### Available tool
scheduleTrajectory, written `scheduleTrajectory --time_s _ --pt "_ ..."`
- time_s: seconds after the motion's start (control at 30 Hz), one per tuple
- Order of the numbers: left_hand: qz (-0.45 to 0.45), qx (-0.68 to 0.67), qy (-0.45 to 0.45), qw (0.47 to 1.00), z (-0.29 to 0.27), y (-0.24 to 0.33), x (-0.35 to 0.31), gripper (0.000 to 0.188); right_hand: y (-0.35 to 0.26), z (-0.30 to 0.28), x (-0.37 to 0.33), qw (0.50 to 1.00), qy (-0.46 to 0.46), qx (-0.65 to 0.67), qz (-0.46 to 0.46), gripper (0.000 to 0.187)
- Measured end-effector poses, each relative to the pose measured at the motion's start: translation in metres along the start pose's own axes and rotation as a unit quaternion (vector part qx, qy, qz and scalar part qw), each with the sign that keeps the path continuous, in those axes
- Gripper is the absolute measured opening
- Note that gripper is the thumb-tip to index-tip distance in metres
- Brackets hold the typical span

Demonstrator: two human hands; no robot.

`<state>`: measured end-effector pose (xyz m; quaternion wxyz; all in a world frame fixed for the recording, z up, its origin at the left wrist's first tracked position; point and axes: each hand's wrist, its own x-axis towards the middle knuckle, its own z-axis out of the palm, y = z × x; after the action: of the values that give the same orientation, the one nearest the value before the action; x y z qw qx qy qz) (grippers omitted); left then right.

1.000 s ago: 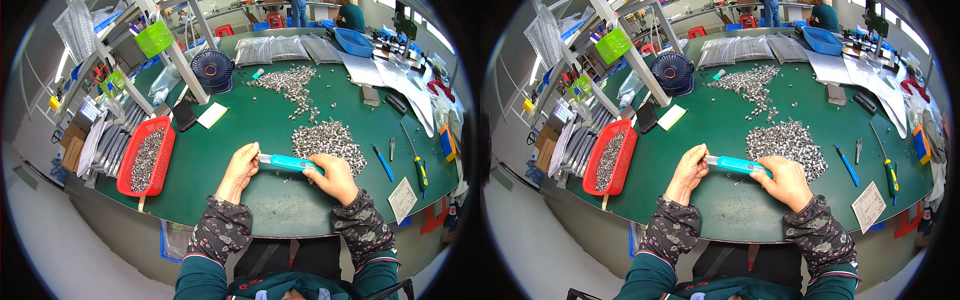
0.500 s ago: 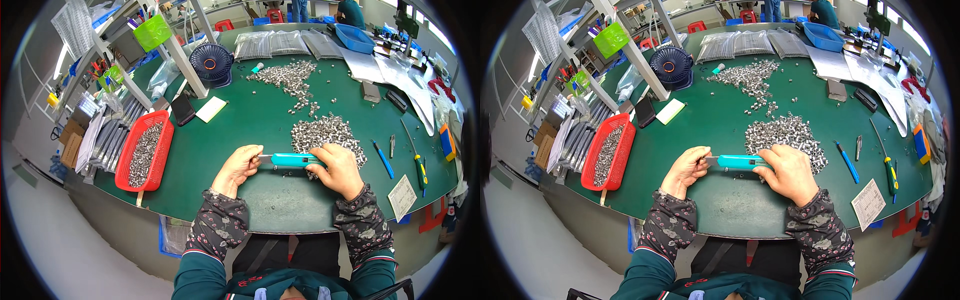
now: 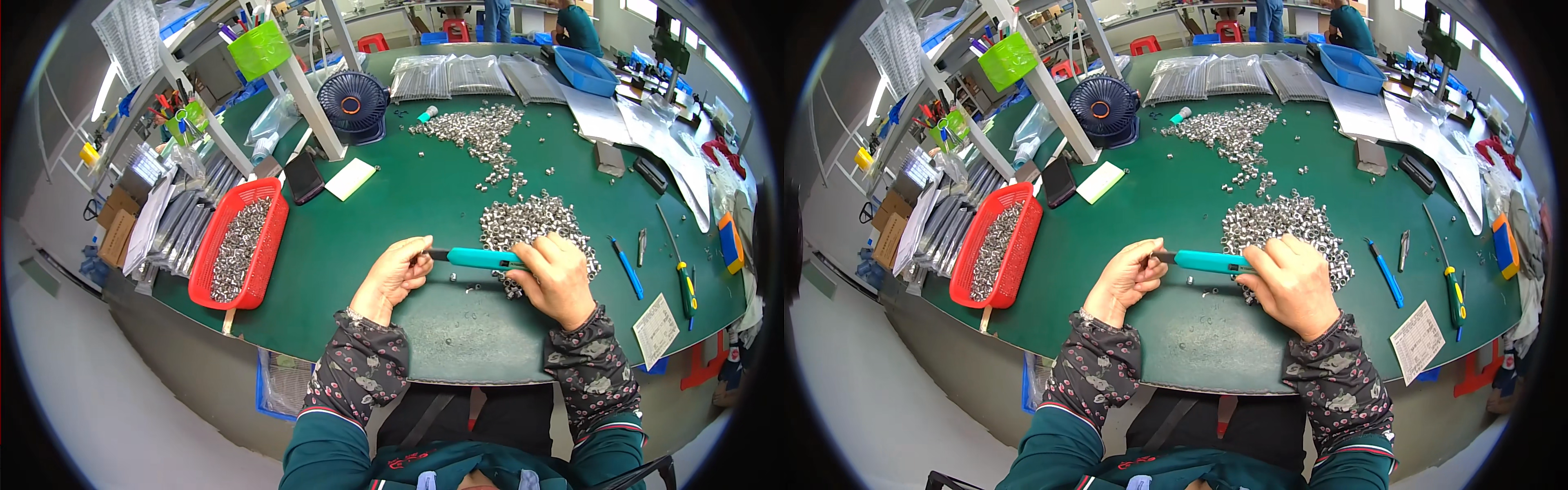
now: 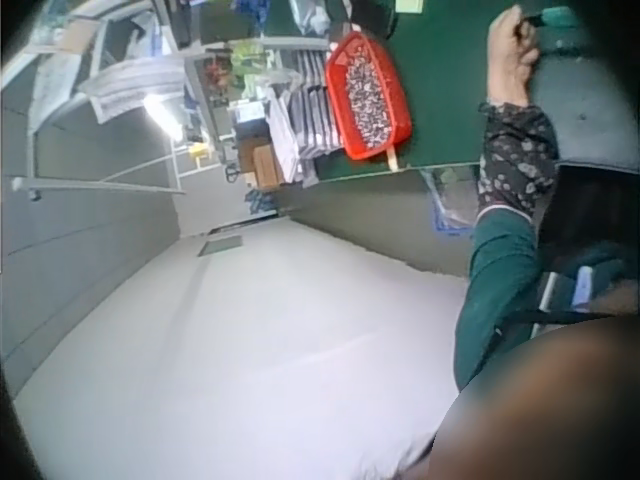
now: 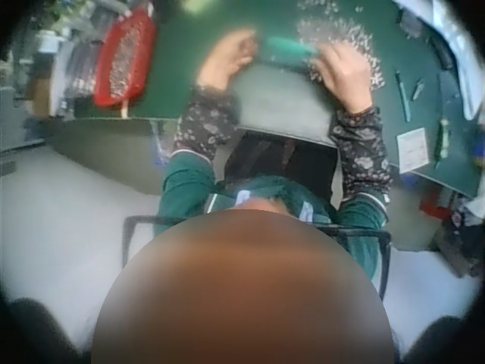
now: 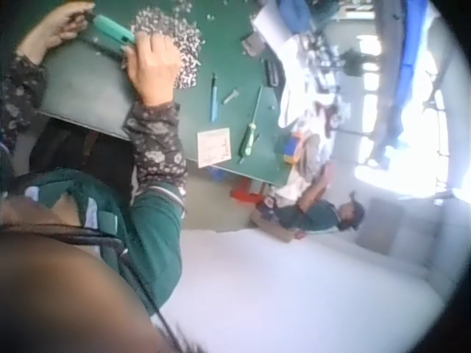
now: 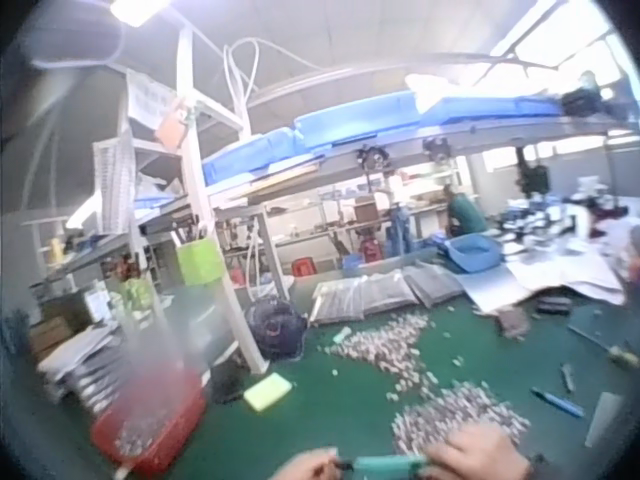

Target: Deburring and cleaning small metal parts with a utility knife at a workbench.

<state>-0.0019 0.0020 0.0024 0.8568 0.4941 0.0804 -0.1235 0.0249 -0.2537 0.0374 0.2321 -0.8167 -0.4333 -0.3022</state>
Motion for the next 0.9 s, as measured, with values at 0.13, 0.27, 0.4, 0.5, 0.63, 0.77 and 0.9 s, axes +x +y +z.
scheduleTrajectory --time_s 0.13,0.27,0.4,0.5,0.63,0.77,0.9 --pt "0.051 -0.05 0.0 0.997 0.0 0.0 0.003 0.025 -0.002 0.009 -0.004 0.992 0.066 0.054 0.097 0.03" --pt "0.146 -0.087 0.093 0.981 0.003 0.0 0.002 0.027 -0.014 0.018 0.004 0.99 0.103 -0.02 0.099 0.036" --pt "0.192 -0.095 0.134 0.967 0.0 0.002 0.003 0.025 -0.012 0.034 0.002 0.997 -0.025 -0.056 0.038 0.04" --pt "0.219 -0.081 0.149 0.961 0.001 0.001 0.004 0.018 -0.017 0.025 0.007 0.996 0.016 -0.057 0.061 0.039" --pt "0.238 -0.03 0.129 0.962 0.006 0.003 0.005 0.015 -0.009 0.032 0.0 0.995 -0.025 -0.088 0.03 0.038" --pt "0.204 -0.039 0.128 0.97 0.009 0.002 0.001 0.013 -0.018 0.019 0.004 0.99 0.029 0.007 0.138 0.03" --pt "0.176 -0.048 0.086 0.98 0.007 -0.005 0.004 0.012 -0.015 0.022 -0.007 0.97 0.047 0.156 0.182 0.032"
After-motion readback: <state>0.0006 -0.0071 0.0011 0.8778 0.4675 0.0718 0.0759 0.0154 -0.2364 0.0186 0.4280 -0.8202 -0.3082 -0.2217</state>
